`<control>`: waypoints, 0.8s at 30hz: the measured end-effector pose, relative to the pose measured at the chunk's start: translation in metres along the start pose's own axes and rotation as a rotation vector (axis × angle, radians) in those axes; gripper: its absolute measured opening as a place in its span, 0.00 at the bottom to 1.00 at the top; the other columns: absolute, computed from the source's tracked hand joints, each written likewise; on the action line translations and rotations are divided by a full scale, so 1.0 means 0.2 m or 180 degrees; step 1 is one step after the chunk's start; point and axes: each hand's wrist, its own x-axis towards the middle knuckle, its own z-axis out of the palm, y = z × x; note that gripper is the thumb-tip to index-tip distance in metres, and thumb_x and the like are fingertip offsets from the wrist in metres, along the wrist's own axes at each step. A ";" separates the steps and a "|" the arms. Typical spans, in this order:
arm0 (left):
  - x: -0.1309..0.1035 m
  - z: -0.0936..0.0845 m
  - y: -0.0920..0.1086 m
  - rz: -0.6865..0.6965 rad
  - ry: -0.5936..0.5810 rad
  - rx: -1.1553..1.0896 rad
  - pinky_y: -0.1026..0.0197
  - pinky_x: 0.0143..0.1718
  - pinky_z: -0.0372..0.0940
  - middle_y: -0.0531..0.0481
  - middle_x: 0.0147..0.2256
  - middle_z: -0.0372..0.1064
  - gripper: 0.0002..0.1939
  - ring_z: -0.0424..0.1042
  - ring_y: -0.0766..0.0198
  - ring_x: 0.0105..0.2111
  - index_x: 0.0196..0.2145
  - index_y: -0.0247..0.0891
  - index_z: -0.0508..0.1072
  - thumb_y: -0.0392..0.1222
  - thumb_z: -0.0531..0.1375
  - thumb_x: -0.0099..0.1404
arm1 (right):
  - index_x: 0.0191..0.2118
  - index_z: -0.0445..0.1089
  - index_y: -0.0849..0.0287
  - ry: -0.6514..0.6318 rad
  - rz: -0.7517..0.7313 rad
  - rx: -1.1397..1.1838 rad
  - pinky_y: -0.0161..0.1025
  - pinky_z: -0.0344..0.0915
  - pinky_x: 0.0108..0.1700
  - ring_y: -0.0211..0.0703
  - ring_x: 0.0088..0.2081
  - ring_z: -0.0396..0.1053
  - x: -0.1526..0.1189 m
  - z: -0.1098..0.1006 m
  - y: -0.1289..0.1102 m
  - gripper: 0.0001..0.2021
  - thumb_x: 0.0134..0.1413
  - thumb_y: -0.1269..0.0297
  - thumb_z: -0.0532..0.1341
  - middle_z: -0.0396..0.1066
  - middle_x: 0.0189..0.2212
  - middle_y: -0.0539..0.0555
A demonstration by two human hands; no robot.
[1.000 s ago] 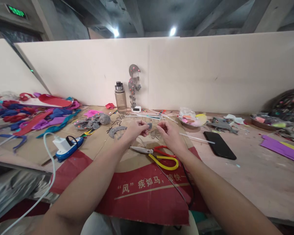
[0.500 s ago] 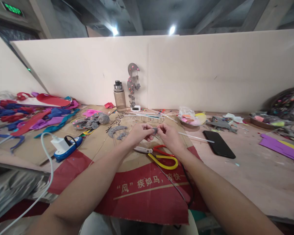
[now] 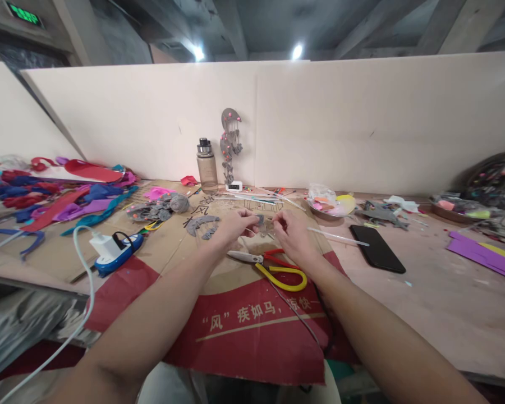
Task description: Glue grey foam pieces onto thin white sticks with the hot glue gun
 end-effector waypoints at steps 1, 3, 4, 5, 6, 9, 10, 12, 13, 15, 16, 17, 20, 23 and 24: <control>0.01 -0.01 0.00 0.0044 0.0046 -0.0024 0.69 0.20 0.60 0.51 0.20 0.68 0.08 0.67 0.70 0.19 0.25 0.33 0.69 0.38 0.65 0.53 | 0.30 0.62 0.57 -0.0112 0.0067 0.0007 0.39 0.58 0.36 0.42 0.32 0.63 0.00 0.00 0.00 0.07 0.56 0.68 0.50 0.66 0.28 0.52; 0.03 -0.04 0.00 0.0091 0.0142 -0.0155 0.69 0.20 0.60 0.52 0.20 0.68 0.09 0.68 0.70 0.20 0.26 0.33 0.69 0.38 0.66 0.51 | 0.28 0.61 0.56 -0.0280 0.0171 0.0055 0.39 0.57 0.35 0.41 0.30 0.62 0.00 -0.01 0.00 0.09 0.57 0.68 0.47 0.64 0.25 0.51; 0.04 -0.06 0.01 0.0112 0.0213 -0.0248 0.69 0.20 0.60 0.53 0.21 0.67 0.10 0.68 0.70 0.20 0.26 0.33 0.69 0.38 0.67 0.50 | 0.28 0.61 0.56 -0.0319 0.0243 0.0151 0.39 0.57 0.34 0.41 0.29 0.62 0.00 -0.01 0.01 0.10 0.57 0.67 0.47 0.63 0.24 0.50; 0.05 -0.09 0.02 0.0106 0.0298 -0.0313 0.69 0.20 0.60 0.52 0.21 0.68 0.11 0.68 0.70 0.20 0.26 0.33 0.68 0.38 0.67 0.49 | 0.28 0.61 0.56 -0.0327 0.0340 0.0318 0.39 0.57 0.32 0.41 0.27 0.61 0.01 -0.01 0.00 0.10 0.58 0.65 0.47 0.62 0.23 0.49; 0.06 -0.11 0.03 0.0125 0.0403 -0.0378 0.69 0.20 0.60 0.52 0.21 0.67 0.11 0.68 0.70 0.20 0.25 0.33 0.67 0.38 0.67 0.49 | 0.29 0.61 0.55 -0.0305 0.0460 0.0547 0.39 0.57 0.31 0.40 0.26 0.61 0.01 0.00 0.00 0.09 0.58 0.63 0.48 0.61 0.23 0.48; 0.07 -0.15 0.06 0.0278 0.0468 -0.0608 0.69 0.20 0.61 0.53 0.21 0.67 0.10 0.68 0.71 0.20 0.26 0.33 0.68 0.37 0.66 0.49 | 0.32 0.62 0.55 -0.0100 0.0813 0.1344 0.37 0.60 0.29 0.38 0.25 0.61 0.03 0.01 0.00 0.07 0.53 0.58 0.55 0.61 0.24 0.47; 0.07 -0.16 0.06 0.0292 0.0384 -0.0649 0.70 0.20 0.61 0.53 0.22 0.67 0.10 0.67 0.72 0.20 0.26 0.33 0.68 0.37 0.66 0.49 | 0.32 0.61 0.55 -0.0009 0.0875 0.1539 0.37 0.61 0.29 0.37 0.25 0.61 0.04 0.01 0.00 0.08 0.50 0.58 0.57 0.61 0.25 0.47; 0.06 -0.15 0.07 0.0263 0.0177 -0.0670 0.70 0.19 0.60 0.52 0.23 0.68 0.10 0.66 0.72 0.19 0.26 0.33 0.68 0.37 0.66 0.49 | 0.33 0.61 0.56 0.0126 0.0899 0.1751 0.36 0.61 0.29 0.37 0.26 0.60 0.04 0.01 0.01 0.09 0.46 0.59 0.59 0.61 0.27 0.47; 0.05 -0.14 0.07 0.0235 0.0088 -0.0654 0.70 0.19 0.60 0.52 0.22 0.68 0.10 0.66 0.72 0.19 0.26 0.33 0.68 0.37 0.67 0.49 | 0.32 0.60 0.56 0.0160 0.0863 0.1779 0.36 0.61 0.29 0.36 0.27 0.60 0.05 0.00 0.01 0.09 0.45 0.60 0.59 0.60 0.27 0.46; 0.03 -0.11 0.07 0.0174 -0.0008 -0.0607 0.70 0.18 0.59 0.52 0.22 0.68 0.11 0.65 0.73 0.18 0.26 0.33 0.68 0.38 0.67 0.49 | 0.32 0.59 0.56 0.0194 0.0755 0.1733 0.35 0.60 0.30 0.36 0.27 0.59 0.05 -0.01 0.02 0.09 0.45 0.61 0.59 0.59 0.26 0.46; 0.03 -0.10 0.07 0.0149 -0.0016 -0.0593 0.70 0.18 0.59 0.52 0.21 0.67 0.10 0.65 0.73 0.18 0.25 0.33 0.68 0.38 0.67 0.49 | 0.32 0.59 0.56 0.0206 0.0707 0.1688 0.34 0.59 0.31 0.35 0.28 0.58 0.05 -0.01 0.02 0.08 0.44 0.62 0.59 0.59 0.26 0.46; 0.03 -0.10 0.07 0.0128 -0.0008 -0.0597 0.70 0.18 0.58 0.52 0.21 0.67 0.10 0.64 0.73 0.18 0.25 0.33 0.68 0.38 0.67 0.50 | 0.31 0.59 0.56 0.0214 0.0672 0.1635 0.34 0.59 0.31 0.35 0.28 0.58 0.05 -0.02 0.02 0.08 0.44 0.62 0.59 0.59 0.26 0.46; 0.03 -0.10 0.06 0.0128 0.0042 -0.0695 0.70 0.18 0.59 0.52 0.21 0.67 0.09 0.64 0.73 0.18 0.25 0.32 0.68 0.37 0.66 0.50 | 0.30 0.59 0.57 0.0217 0.0652 0.1458 0.34 0.58 0.31 0.35 0.28 0.57 0.05 -0.03 0.02 0.07 0.44 0.62 0.58 0.60 0.26 0.47; 0.05 -0.13 0.05 0.0179 0.0141 -0.0795 0.70 0.18 0.59 0.52 0.22 0.68 0.08 0.65 0.73 0.18 0.26 0.32 0.69 0.36 0.66 0.50 | 0.29 0.59 0.56 0.0167 0.0664 0.1300 0.34 0.56 0.30 0.35 0.26 0.56 0.04 -0.03 0.02 0.05 0.44 0.64 0.57 0.58 0.24 0.46; 0.06 -0.13 0.05 0.0189 0.0168 -0.0814 0.70 0.18 0.59 0.51 0.23 0.69 0.08 0.65 0.73 0.18 0.26 0.32 0.69 0.35 0.66 0.51 | 0.28 0.59 0.56 0.0140 0.0673 0.1261 0.33 0.56 0.29 0.35 0.26 0.55 0.04 -0.03 0.02 0.04 0.43 0.65 0.56 0.58 0.23 0.46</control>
